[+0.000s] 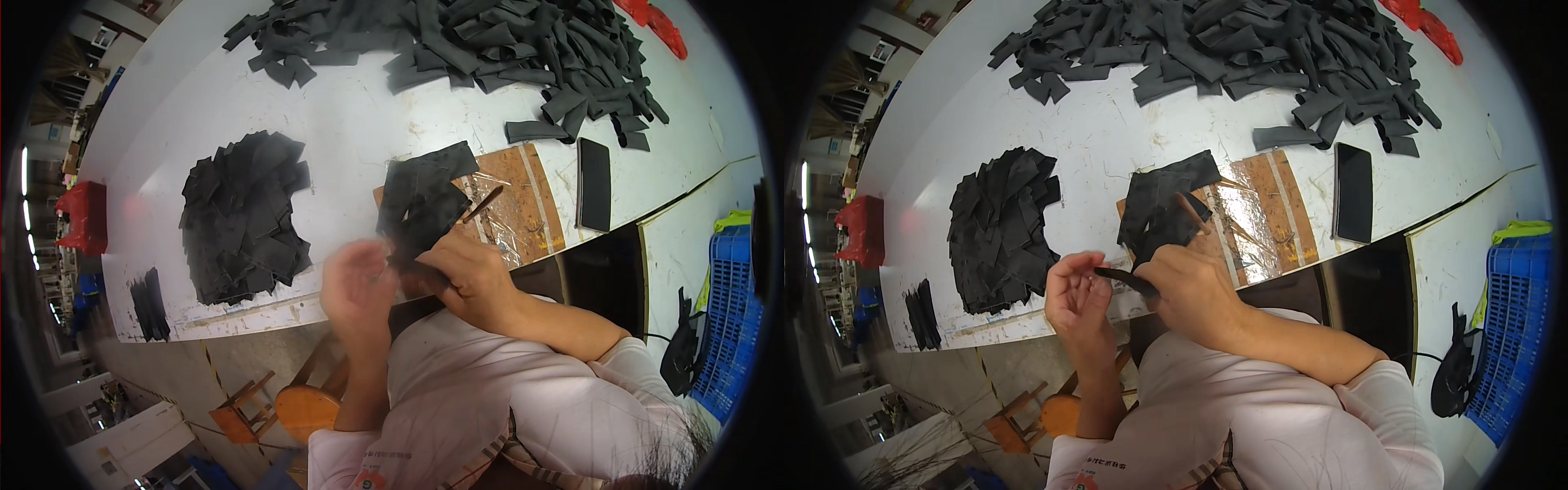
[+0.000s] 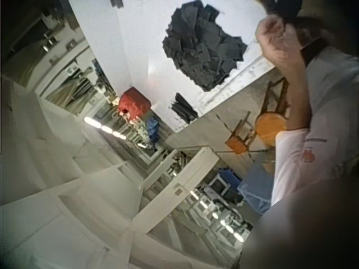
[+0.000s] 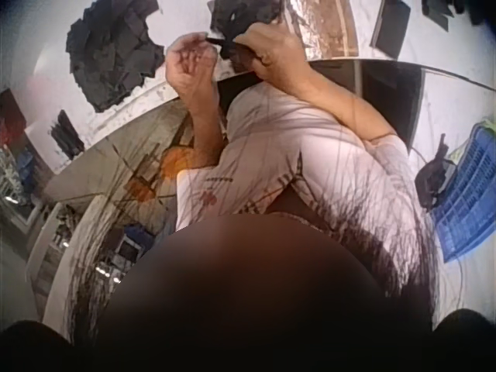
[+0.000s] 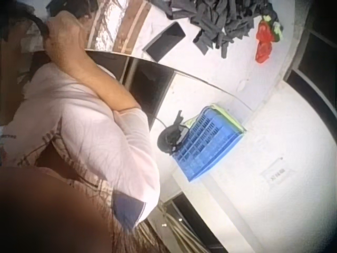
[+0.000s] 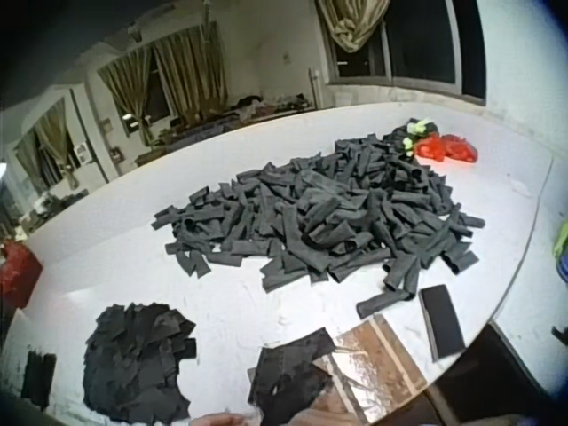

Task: The recorder is sorting and organizing black foam strips on a workbench in a factory setting.

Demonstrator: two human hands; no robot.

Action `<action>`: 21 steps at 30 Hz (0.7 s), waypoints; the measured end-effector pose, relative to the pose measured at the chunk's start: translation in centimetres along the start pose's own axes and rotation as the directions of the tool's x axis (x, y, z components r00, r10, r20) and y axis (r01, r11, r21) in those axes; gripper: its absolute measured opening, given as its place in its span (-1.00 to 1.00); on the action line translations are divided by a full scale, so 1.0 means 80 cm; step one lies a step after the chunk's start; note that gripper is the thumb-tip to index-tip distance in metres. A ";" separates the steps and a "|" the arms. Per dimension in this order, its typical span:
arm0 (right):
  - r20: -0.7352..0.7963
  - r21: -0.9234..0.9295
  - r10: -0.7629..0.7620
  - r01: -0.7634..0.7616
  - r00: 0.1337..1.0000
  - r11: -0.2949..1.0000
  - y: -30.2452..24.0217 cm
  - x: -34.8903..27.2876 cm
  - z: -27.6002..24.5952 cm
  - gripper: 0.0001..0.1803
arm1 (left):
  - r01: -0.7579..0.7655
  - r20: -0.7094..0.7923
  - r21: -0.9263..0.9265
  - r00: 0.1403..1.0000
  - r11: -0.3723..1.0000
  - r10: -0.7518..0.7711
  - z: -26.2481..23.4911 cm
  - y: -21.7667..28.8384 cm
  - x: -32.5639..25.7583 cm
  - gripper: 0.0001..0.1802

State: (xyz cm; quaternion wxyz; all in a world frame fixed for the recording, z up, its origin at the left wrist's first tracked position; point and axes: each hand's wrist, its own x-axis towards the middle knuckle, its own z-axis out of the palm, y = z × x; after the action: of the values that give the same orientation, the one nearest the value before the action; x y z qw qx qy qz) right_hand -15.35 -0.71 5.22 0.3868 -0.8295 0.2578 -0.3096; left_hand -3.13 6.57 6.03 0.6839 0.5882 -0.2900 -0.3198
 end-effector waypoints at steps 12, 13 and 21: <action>0.000 -0.482 -0.370 0.324 0.929 0.814 0.015 0.004 0.002 -0.73 | 0.429 0.103 -0.234 0.903 0.873 -0.416 -0.016 0.009 -0.010 -0.85; 0.029 -0.491 -0.360 0.327 0.933 0.808 0.016 0.004 0.002 -0.70 | 0.443 0.089 -0.221 0.896 0.869 -0.435 -0.018 0.006 -0.010 -0.88; 0.003 -0.009 -0.044 0.044 0.999 0.999 -0.009 0.011 -0.005 -0.69 | 0.273 -0.012 0.043 0.962 0.961 -0.273 -0.011 -0.001 -0.014 -0.95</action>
State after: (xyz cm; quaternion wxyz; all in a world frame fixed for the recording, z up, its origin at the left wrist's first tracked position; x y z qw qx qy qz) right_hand -14.94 -1.06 6.31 0.3767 -0.8372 0.2402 -0.3156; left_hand -3.14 7.97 5.77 0.6209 0.6387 -0.2111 -0.4025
